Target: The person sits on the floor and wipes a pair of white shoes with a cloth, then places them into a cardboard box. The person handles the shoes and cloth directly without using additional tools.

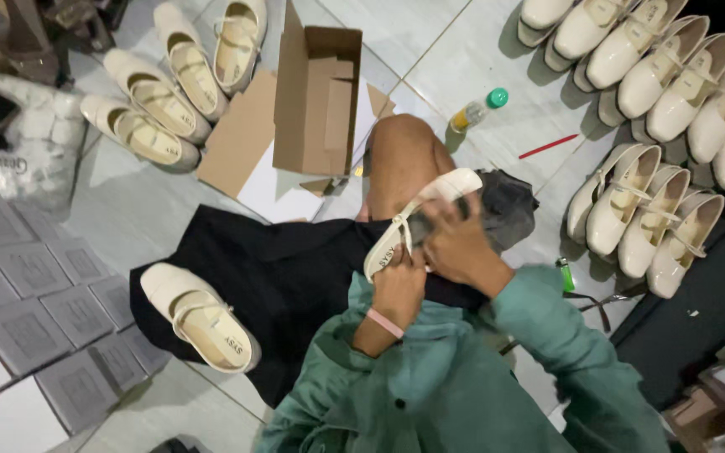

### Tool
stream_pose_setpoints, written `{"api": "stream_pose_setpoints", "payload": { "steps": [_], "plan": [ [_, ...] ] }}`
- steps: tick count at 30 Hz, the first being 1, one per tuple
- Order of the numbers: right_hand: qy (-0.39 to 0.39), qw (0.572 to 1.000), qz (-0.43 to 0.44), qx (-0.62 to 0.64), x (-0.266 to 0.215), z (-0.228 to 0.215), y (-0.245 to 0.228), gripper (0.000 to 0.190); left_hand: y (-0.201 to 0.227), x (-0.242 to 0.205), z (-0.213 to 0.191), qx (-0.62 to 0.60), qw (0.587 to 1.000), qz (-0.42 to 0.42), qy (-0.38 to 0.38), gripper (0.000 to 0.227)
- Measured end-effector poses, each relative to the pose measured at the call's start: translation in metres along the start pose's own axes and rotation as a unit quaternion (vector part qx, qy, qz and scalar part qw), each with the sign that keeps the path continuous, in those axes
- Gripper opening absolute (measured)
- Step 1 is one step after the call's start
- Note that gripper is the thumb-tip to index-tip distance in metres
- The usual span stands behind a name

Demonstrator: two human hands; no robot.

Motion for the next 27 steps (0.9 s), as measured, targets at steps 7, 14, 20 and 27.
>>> {"api": "stream_pose_setpoints", "payload": {
  "steps": [7, 14, 20, 27],
  "plan": [
    [0.158, 0.985, -0.003, 0.074, 0.001, -0.024, 0.003, 0.035, -0.012, -0.007, 0.021, -0.03, 0.98, -0.119, -0.155, 0.032],
    [0.184, 0.922, -0.049, 0.336, -0.012, 0.0, 0.024, 0.019, -0.022, 0.001, 0.015, -0.038, 0.998, -0.014, -0.037, 0.05],
    [0.341, 0.293, 0.255, 0.856, -0.045, 0.112, 0.167, 0.03, -0.018, -0.012, -0.016, -0.086, 0.985, 0.083, 0.121, 0.059],
    [0.378, 0.852, 0.297, 0.206, 0.019, 0.08, 0.191, 0.04, -0.005, -0.007, -0.031, -0.062, 0.985, 0.076, 0.139, 0.054]
  ]
}}
Point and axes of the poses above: each hand's wrist, its own x-axis towards the middle knuckle, its own z-axis out of the palm, y = z × x, the point moved 6 cm from there along x, towards the middle knuckle, and after that the axes turned 12 degrees about -x, right-handed, at the moved point
